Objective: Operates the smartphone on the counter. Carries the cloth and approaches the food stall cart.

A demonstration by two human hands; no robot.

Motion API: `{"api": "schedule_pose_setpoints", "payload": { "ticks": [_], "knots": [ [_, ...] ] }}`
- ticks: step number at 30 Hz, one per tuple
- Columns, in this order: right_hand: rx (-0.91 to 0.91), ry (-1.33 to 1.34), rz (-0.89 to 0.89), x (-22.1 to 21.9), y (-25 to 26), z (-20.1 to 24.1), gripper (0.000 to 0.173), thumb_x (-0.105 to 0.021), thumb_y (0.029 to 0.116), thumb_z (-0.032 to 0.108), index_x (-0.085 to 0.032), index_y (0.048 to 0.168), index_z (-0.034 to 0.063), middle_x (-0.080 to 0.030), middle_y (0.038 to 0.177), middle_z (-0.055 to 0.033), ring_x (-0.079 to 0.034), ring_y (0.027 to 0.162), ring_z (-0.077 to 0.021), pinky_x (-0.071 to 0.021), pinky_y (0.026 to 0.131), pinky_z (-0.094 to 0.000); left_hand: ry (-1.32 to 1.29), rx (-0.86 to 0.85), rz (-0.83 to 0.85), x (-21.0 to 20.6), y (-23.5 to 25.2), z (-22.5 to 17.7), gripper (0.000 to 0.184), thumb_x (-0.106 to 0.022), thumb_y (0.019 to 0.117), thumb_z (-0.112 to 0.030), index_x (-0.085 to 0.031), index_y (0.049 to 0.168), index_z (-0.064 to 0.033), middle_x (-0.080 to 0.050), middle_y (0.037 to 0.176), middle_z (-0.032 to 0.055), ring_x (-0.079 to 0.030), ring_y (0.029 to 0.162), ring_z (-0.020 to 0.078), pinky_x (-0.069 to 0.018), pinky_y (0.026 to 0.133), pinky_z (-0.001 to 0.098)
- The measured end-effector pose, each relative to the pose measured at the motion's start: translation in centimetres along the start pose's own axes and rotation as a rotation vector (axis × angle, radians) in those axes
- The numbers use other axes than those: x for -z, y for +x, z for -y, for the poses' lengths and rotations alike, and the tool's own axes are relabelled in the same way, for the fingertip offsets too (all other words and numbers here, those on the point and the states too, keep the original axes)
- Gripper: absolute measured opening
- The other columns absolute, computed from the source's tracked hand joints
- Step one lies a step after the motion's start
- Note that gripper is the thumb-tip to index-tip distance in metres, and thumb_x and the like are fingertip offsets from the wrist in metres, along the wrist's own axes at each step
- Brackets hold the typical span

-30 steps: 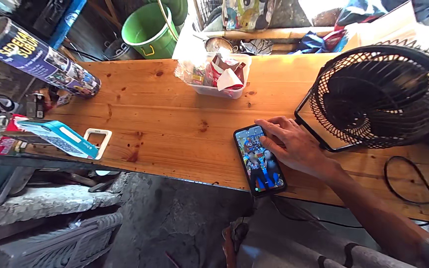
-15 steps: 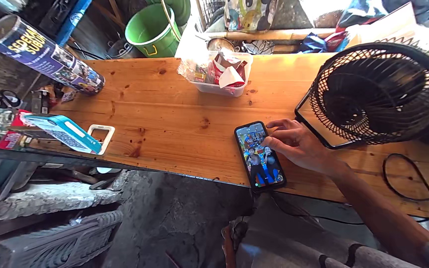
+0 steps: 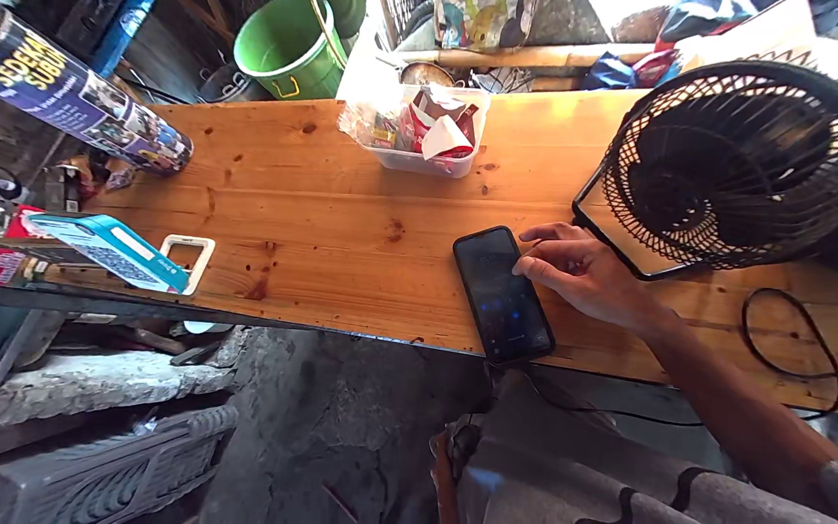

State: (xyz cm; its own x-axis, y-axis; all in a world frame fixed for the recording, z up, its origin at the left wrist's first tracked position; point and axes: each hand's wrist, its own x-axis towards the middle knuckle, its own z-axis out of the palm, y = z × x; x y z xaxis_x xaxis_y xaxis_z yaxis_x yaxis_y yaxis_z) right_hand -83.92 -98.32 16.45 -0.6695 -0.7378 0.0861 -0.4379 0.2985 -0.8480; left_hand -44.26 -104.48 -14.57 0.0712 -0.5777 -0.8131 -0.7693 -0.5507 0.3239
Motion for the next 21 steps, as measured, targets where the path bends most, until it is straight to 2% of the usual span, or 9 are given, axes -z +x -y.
{"api": "schedule_pose_setpoints", "payload": {
  "ticks": [2, 8, 11, 14, 18, 21],
  "knots": [
    [0.011, -0.011, -0.004, -0.1, 0.0, 0.0, 0.028, -0.061, 0.0975, 0.037, -0.079, 0.095, 0.0165, -0.064, 0.13, -0.0033, -0.057, 0.115, -0.0172, -0.0462, 0.094, -0.0405, 0.003, 0.001, 0.002, 0.0, 0.2, 0.2, 0.057, -0.047, 0.1097, -0.04, -0.063, 0.126, 0.0121, -0.063, 0.123, 0.0349, -0.06, 0.118, 0.0466, -0.0436, 0.104, 0.0602],
    [0.041, 0.018, -0.023, -0.1, -0.1, -0.1, 0.028, -0.061, 0.0978, 0.038, -0.08, 0.098, 0.0167, -0.063, 0.131, -0.0037, -0.057, 0.117, -0.0154, -0.0491, 0.093, -0.0335, -0.069, 0.026, 0.011, -0.2, 0.4, 0.2, 0.058, -0.046, 0.1096, -0.041, -0.062, 0.125, 0.013, -0.064, 0.121, 0.0349, -0.061, 0.113, 0.0445, -0.0456, 0.101, 0.0577],
    [0.093, -0.024, -0.02, -0.2, -0.3, -0.3, 0.027, -0.061, 0.0963, 0.039, -0.08, 0.1, 0.0195, -0.061, 0.135, -0.005, -0.055, 0.122, -0.0189, -0.0475, 0.096, -0.039, -0.075, 0.022, 0.001, -0.1, -0.1, -0.1, 0.056, -0.047, 0.1095, -0.039, -0.063, 0.124, 0.0131, -0.064, 0.121, 0.0347, -0.061, 0.112, 0.0445, -0.0455, 0.101, 0.0581],
    [0.226, -0.091, -0.017, -0.4, -0.5, -0.8, 0.025, -0.062, 0.0947, 0.036, -0.081, 0.104, 0.0225, -0.059, 0.139, -0.0081, -0.052, 0.128, -0.0245, -0.0429, 0.103, -0.0464, -0.06, 0.014, 0.007, 0.0, -0.3, -0.4, 0.056, -0.047, 0.1096, -0.04, -0.063, 0.125, 0.0117, -0.064, 0.122, 0.0339, -0.062, 0.114, 0.0441, -0.0451, 0.102, 0.0584],
    [0.396, -0.164, -0.025, -0.4, -0.9, -1.1, 0.023, -0.061, 0.0923, 0.028, -0.082, 0.1, 0.0248, -0.056, 0.143, -0.0088, -0.051, 0.126, -0.022, -0.0444, 0.1, -0.0403, -0.058, 0.015, 0.0, 0.0, 0.1, -0.1, 0.055, -0.048, 0.1091, -0.04, -0.064, 0.124, 0.011, -0.064, 0.122, 0.0331, -0.062, 0.113, 0.0437, -0.0454, 0.101, 0.0583],
    [0.482, -0.166, -0.005, 0.0, -1.4, -1.3, 0.023, -0.059, 0.0908, 0.022, -0.082, 0.095, 0.0229, -0.057, 0.143, -0.0096, -0.048, 0.133, -0.0248, -0.0459, 0.103, -0.0388, -0.072, 0.008, -0.01, 0.1, -0.3, -0.4, 0.055, -0.049, 0.1089, -0.039, -0.065, 0.122, 0.0115, -0.065, 0.12, 0.0329, -0.062, 0.111, 0.0425, -0.046, 0.1, 0.0572]
  ]
}}
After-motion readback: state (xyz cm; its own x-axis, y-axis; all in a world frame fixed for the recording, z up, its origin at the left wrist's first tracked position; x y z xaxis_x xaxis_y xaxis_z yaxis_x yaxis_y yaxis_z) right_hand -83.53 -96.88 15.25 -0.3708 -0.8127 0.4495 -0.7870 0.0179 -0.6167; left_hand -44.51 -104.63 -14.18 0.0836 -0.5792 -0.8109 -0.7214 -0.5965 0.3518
